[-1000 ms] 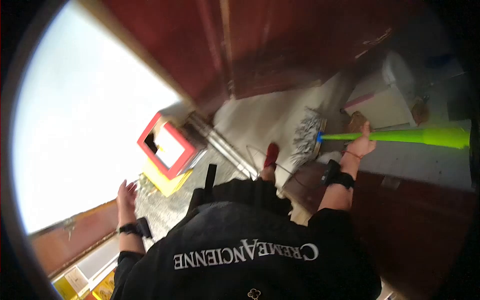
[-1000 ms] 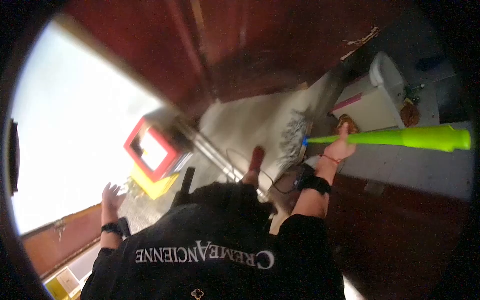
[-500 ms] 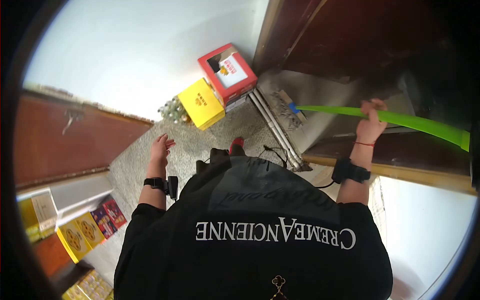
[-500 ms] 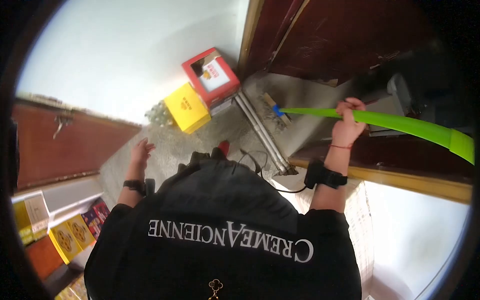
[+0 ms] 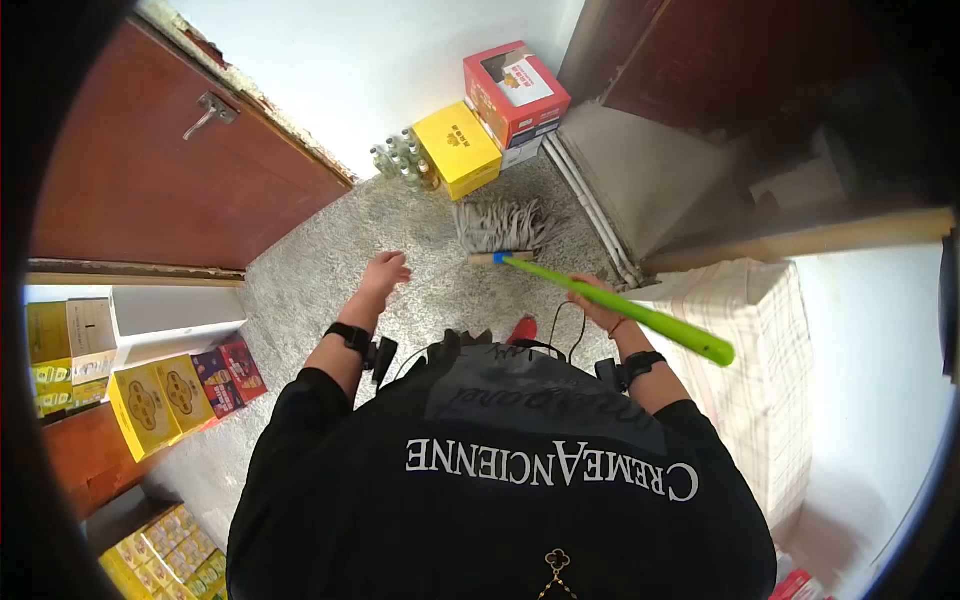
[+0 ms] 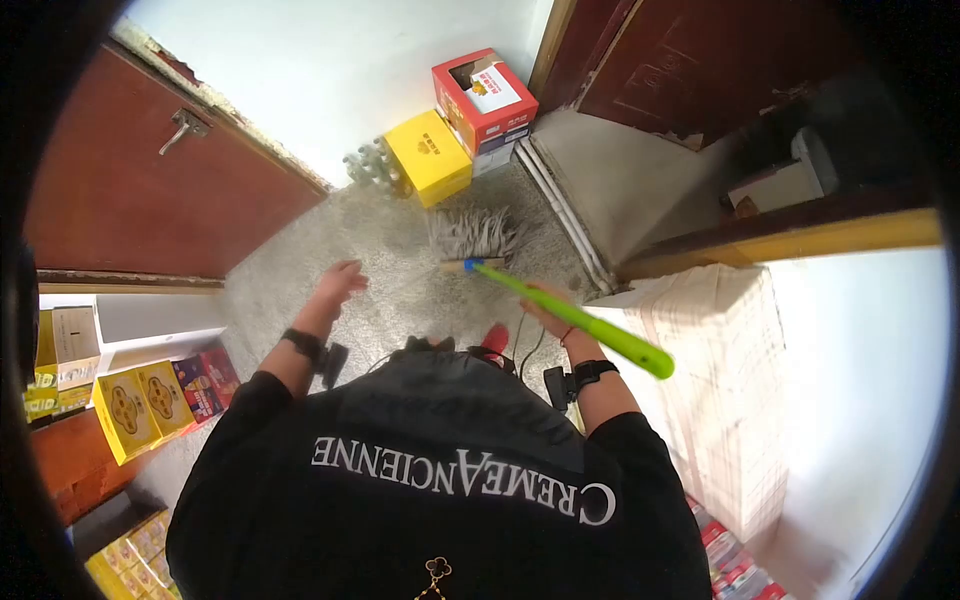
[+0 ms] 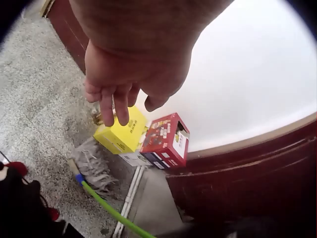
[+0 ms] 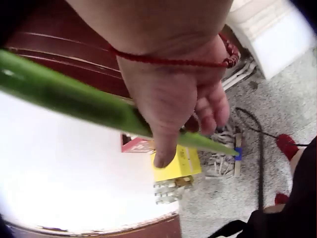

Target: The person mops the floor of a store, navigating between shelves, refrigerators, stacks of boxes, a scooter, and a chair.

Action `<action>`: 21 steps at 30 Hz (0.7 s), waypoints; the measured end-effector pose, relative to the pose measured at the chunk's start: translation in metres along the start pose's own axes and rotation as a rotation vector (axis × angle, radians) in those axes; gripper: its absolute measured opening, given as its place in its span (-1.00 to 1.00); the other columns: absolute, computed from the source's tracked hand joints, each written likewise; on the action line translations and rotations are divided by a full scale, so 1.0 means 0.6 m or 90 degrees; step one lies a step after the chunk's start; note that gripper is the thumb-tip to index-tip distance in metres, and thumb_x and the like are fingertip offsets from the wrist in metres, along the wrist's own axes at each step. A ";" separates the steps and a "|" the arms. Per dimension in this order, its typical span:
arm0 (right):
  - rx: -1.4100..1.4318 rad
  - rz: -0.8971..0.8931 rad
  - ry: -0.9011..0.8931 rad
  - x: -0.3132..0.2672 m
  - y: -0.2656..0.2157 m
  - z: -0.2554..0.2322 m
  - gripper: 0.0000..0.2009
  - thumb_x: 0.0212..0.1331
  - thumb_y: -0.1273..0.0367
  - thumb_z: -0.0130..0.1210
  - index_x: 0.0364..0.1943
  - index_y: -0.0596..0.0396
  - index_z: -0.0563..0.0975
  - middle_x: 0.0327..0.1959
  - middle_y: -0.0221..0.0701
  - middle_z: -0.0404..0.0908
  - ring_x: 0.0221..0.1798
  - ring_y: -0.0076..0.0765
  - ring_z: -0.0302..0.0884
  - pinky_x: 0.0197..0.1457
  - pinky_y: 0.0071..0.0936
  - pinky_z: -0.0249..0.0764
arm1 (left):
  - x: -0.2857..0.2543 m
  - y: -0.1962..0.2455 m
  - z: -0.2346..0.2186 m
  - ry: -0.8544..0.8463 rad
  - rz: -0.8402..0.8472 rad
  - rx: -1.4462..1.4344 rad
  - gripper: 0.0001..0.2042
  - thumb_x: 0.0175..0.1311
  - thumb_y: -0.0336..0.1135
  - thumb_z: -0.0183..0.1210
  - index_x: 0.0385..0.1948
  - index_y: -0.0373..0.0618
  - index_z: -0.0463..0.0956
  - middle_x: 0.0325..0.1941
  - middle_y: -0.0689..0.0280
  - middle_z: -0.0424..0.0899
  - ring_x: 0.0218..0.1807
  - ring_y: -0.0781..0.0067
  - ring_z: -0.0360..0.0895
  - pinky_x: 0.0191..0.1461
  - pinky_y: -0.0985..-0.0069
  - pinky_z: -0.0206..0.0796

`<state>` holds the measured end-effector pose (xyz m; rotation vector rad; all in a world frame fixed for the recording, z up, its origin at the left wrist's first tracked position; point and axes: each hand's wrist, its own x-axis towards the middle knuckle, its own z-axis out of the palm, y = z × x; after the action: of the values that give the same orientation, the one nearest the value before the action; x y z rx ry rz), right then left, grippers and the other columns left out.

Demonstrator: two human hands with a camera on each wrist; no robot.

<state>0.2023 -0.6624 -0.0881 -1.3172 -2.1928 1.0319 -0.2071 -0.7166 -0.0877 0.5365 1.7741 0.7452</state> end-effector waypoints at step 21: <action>0.616 0.592 0.024 -0.466 -0.360 0.198 -0.58 0.17 0.46 -0.28 0.17 -0.02 0.21 -0.30 -0.27 0.53 -0.63 -0.49 0.43 -0.75 -0.69 0.31 | -0.169 -0.329 0.081 -0.410 0.590 0.460 -0.75 0.08 -0.22 -0.01 -0.38 -0.22 0.51 -0.34 -0.03 0.55 -0.27 0.06 0.49 -0.19 0.22 0.30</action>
<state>0.1345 -1.0160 0.0093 -1.7304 -0.6691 1.9736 -0.1288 -0.9130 -0.1713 1.9215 1.0746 0.3992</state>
